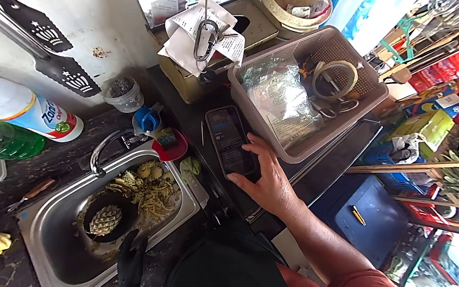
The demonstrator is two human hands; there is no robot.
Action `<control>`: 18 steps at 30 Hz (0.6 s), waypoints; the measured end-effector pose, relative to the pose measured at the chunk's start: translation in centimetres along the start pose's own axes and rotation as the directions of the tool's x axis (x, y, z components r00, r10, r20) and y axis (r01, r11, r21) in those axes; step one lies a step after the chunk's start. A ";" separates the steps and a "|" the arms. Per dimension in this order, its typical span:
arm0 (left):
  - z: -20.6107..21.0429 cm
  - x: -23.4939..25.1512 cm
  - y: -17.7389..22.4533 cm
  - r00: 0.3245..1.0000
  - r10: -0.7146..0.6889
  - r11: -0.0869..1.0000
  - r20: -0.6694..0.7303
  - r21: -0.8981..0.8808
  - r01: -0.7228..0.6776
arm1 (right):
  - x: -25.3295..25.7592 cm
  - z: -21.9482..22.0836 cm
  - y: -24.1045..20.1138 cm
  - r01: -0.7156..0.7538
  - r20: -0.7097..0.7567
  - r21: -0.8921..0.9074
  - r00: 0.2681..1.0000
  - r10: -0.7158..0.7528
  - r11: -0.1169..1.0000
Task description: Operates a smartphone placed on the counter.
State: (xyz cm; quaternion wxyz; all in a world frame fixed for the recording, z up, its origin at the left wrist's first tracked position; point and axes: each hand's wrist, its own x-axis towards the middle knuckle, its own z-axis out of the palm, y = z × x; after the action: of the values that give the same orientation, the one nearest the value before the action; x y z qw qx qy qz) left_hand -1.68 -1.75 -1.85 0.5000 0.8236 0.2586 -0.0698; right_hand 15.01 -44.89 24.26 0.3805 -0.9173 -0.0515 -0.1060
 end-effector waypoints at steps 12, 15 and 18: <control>0.0 0.1 -0.4 1.000 -0.001 1.000 0.001 -0.028 0.001 | 0.0 0.0 0.0 -0.004 0.003 -0.004 1.000 0.004 1.000; 0.0 0.1 -0.5 1.000 -0.005 1.000 0.005 -0.018 0.006 | 0.1 -0.1 0.0 -0.001 0.008 -0.005 1.000 0.001 1.000; -0.1 0.1 -0.4 1.000 -0.003 1.000 0.004 -0.010 0.003 | 0.0 -0.1 -0.1 -0.005 0.006 -0.010 1.000 0.005 1.000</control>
State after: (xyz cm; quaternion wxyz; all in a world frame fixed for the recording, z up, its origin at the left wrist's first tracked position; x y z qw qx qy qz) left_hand -1.85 -1.51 -2.18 0.5043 0.8207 0.2591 -0.0709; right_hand 15.00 -44.90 24.36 0.3762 -0.9195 -0.0498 -0.1022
